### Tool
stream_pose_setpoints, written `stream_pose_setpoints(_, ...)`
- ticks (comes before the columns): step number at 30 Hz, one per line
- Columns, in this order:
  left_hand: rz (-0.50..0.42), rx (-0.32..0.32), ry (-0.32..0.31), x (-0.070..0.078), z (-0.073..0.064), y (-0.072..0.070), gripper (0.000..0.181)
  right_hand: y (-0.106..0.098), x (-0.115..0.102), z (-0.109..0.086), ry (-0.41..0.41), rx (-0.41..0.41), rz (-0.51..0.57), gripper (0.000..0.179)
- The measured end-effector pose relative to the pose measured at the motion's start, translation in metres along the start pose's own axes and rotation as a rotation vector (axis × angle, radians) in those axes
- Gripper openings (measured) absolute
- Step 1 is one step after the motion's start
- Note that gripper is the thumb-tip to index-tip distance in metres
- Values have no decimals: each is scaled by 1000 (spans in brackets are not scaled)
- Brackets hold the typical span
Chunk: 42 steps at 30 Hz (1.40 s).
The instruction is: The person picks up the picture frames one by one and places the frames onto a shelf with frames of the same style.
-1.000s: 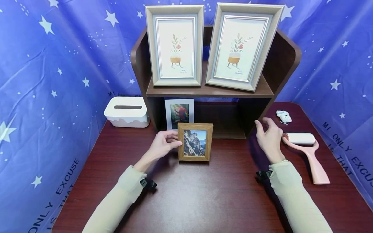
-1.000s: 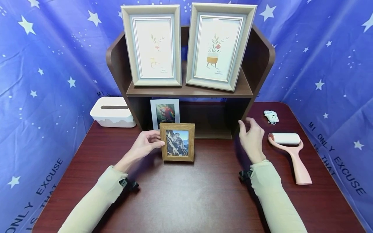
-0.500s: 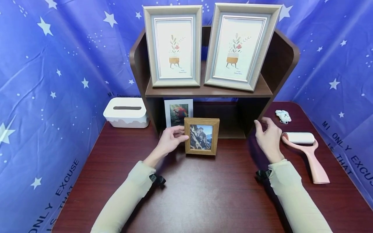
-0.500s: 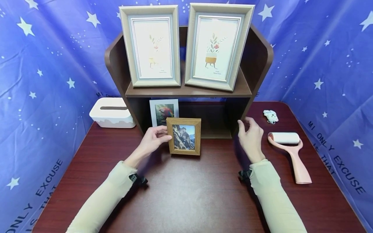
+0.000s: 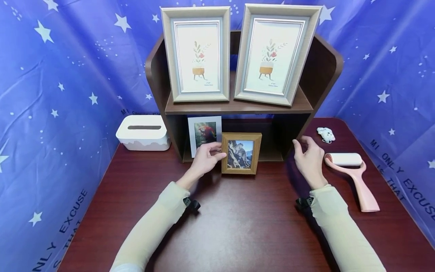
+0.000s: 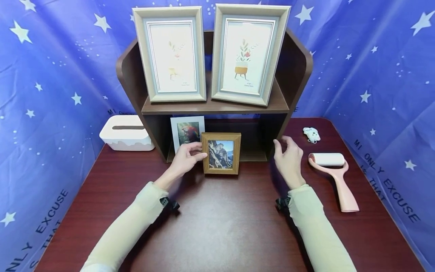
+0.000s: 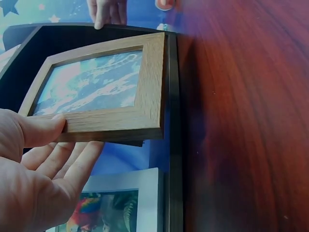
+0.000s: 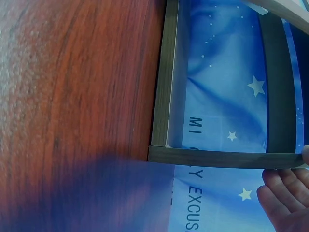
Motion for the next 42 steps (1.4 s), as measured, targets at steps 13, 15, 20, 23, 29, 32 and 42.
stream_pose_setpoints(13,46,20,-6,9,19,12,32,0,-2,0,-4,6,5,27)
stream_pose_setpoints(15,51,22,5,11,22,14,30,0,-2,0,-6,7,5,27)
stream_pose_setpoints(20,101,27,7,16,28,18,28,1,-4,0,-7,8,2,27)
stream_pose_setpoints(23,150,30,-2,16,32,20,28,0,-3,0,-6,11,-3,26)
stream_pose_setpoints(29,194,69,1,16,38,20,28,0,-3,0,-7,13,-2,26)
stream_pose_setpoints(32,213,91,15,17,41,21,27,0,-3,0,-8,18,1,25)
stream_pose_setpoints(42,216,117,-5,13,53,32,23,1,-1,-1,-16,16,8,26)
Point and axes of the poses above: each hand's wrist, its own z-axis towards the middle knuckle, its own y-axis out of the palm, x = y × z, the point moved 10 cm from there along z, towards the middle knuckle, and after that the axes turned 4 degrees about -x, right-handed, at the moved point
